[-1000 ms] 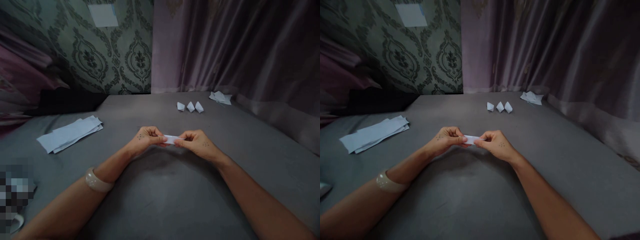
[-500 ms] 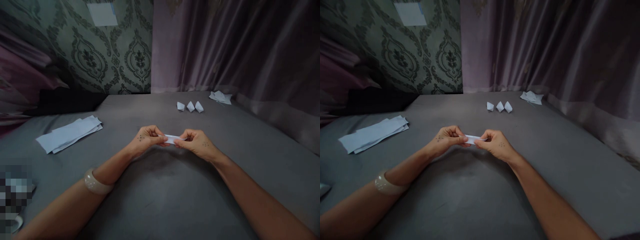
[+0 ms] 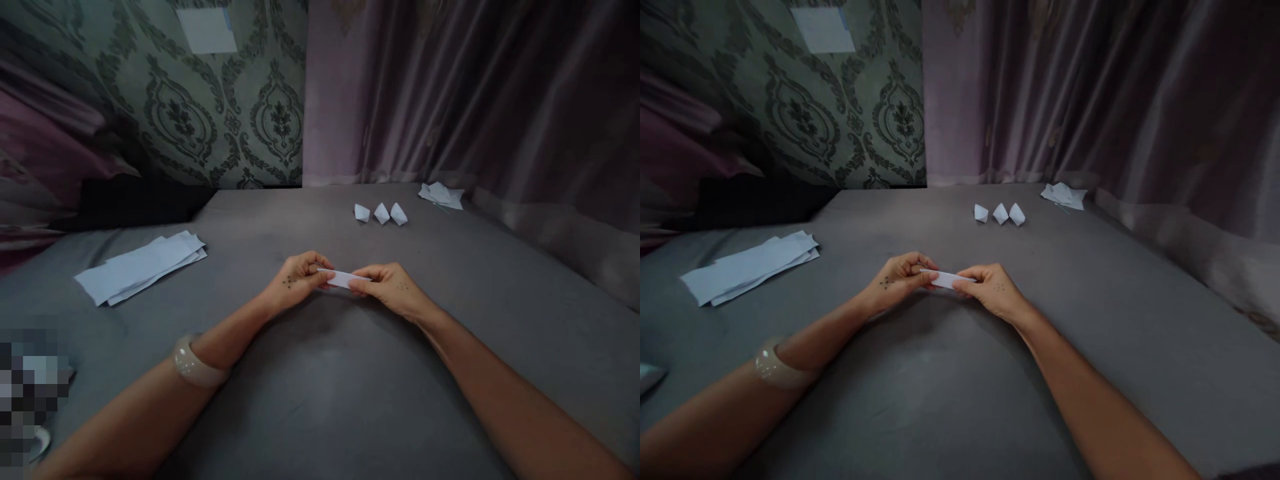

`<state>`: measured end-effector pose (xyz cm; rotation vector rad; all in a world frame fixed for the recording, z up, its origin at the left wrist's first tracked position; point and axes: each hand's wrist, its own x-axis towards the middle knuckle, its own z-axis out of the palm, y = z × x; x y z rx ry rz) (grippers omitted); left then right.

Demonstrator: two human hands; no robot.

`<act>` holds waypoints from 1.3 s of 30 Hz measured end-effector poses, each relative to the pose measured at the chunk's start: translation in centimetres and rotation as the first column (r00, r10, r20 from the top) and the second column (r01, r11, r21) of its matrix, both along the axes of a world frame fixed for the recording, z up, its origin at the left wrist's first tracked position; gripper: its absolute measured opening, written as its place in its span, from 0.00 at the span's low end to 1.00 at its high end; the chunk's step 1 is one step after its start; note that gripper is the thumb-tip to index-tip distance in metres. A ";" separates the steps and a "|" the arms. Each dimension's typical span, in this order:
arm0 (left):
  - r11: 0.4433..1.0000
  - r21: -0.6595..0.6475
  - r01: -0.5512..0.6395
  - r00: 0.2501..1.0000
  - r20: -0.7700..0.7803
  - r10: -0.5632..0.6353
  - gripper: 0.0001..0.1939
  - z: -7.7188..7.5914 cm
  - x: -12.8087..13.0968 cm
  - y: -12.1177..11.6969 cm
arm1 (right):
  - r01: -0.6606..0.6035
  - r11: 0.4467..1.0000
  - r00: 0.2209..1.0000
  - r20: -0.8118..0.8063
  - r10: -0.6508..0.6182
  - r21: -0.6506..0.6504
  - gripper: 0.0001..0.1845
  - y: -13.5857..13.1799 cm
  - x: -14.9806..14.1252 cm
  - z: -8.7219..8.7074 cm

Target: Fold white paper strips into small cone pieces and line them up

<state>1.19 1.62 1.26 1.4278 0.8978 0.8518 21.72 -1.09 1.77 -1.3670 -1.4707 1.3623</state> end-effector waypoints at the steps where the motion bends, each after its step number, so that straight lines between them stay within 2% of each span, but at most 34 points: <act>1: 1.000 -0.008 -0.003 1.000 0.004 0.003 0.10 -0.1 0.0 0.0 | 0.001 1.000 1.000 -0.008 -0.001 -0.021 0.12 0.0 0.0 -0.1; 7: 0.999 -0.043 -0.015 0.997 0.071 0.018 0.10 0.0 0.1 0.1 | 0.009 0.991 0.998 -0.063 -0.017 -0.131 0.12 0.0 -0.2 0.1; 13: 0.999 -0.046 -0.029 0.994 0.103 0.034 0.12 0.0 0.2 0.1 | -0.020 0.985 0.994 -0.113 0.001 -0.174 0.11 0.0 -0.2 0.3; 17: 0.995 -0.067 -0.078 0.989 0.122 0.085 0.13 0.0 0.3 0.2 | -0.009 0.976 0.989 -0.145 -0.023 -0.217 0.09 -0.2 -0.7 0.2; 23: 0.987 -0.082 -0.142 0.980 0.131 0.152 0.10 -0.2 0.2 0.4 | -0.031 0.942 0.968 -0.246 -0.055 -0.335 0.09 -0.8 -1.6 0.2; 26: 0.985 -0.068 -0.160 0.977 0.132 0.168 0.10 -0.2 0.2 0.5 | -0.112 0.922 0.955 -0.297 -0.003 -0.371 0.12 -1.0 -1.7 0.3; 32: 0.994 -0.088 -0.067 0.977 0.197 0.083 0.12 0.0 0.4 0.1 | -0.311 0.857 0.909 -0.393 0.141 -0.410 0.14 -1.2 -1.7 0.3; 39: 0.978 -0.148 -0.150 0.967 0.186 0.176 0.06 0.1 0.9 0.0 | -0.324 0.860 0.917 -0.353 0.184 -0.394 0.13 -1.4 -2.3 0.1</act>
